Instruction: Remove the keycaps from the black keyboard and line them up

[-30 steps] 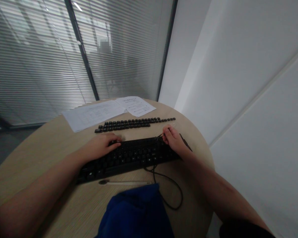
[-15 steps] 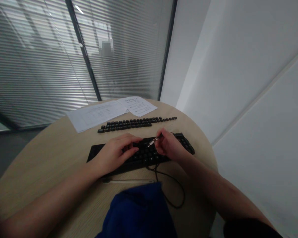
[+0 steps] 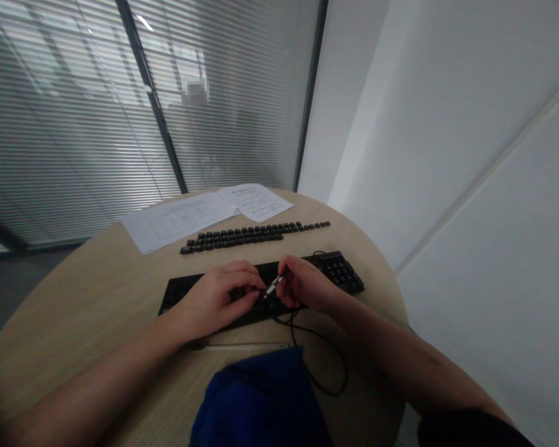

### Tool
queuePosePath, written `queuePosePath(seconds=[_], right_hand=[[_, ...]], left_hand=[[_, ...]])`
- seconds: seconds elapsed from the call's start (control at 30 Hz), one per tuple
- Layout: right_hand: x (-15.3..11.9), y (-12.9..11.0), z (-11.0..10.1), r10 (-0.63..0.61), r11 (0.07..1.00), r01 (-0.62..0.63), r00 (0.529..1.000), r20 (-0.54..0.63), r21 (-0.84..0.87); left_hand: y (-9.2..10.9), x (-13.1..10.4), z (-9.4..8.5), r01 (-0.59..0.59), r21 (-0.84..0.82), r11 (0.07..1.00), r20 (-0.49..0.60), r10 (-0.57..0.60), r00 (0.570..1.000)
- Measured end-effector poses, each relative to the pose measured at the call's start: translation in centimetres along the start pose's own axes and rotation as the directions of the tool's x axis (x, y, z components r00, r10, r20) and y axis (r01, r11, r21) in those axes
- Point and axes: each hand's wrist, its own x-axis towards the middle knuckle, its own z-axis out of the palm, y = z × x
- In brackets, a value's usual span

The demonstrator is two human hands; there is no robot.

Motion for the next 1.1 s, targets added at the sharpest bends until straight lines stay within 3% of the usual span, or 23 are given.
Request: queuePosePath(seconds=[0.5,0.63,0.77,0.93,1.0,1.1], right_hand=[[0.2,-0.3,-1.0,0.069,0.998,-0.069,0.998,0.007,0.002],[0.1,-0.9,-1.0,-0.017,0.998,0.017,1.0,0.006,0.053],[-0.4,-2.0,-0.6,-0.173,0.984,0.175,0.982,-0.071,0.019],[-1.0,-2.3,-0.3,-0.119,0.993,0.119,0.992,-0.029,0.015],[-1.2,-2.1,-0.4,-0.09,0.995,0.09,0.996,-0.005,-0.05],[-1.4,-2.0,-0.4,-0.1,0.95,0.098,0.995,0.008,-0.298]], left_hand=[[-0.6,-0.1,-0.2,0.052,-0.073,0.996,-0.099,-0.06,0.993],[-1.4,-0.2,-1.0,0.082,-0.033,0.996,-0.167,-0.087,0.982],[-1.7,-0.4,-1.1,0.054,0.041,0.998,-0.174,-0.046,0.984],[-0.8,-0.5,-0.2,-0.037,0.141,0.989,-0.142,0.057,0.988],[-0.4,-0.5,0.2,-0.072,0.167,0.983,-0.129,0.095,0.987],[0.0,-0.4,0.5,-0.113,0.192,0.975,-0.126,0.138,0.982]])
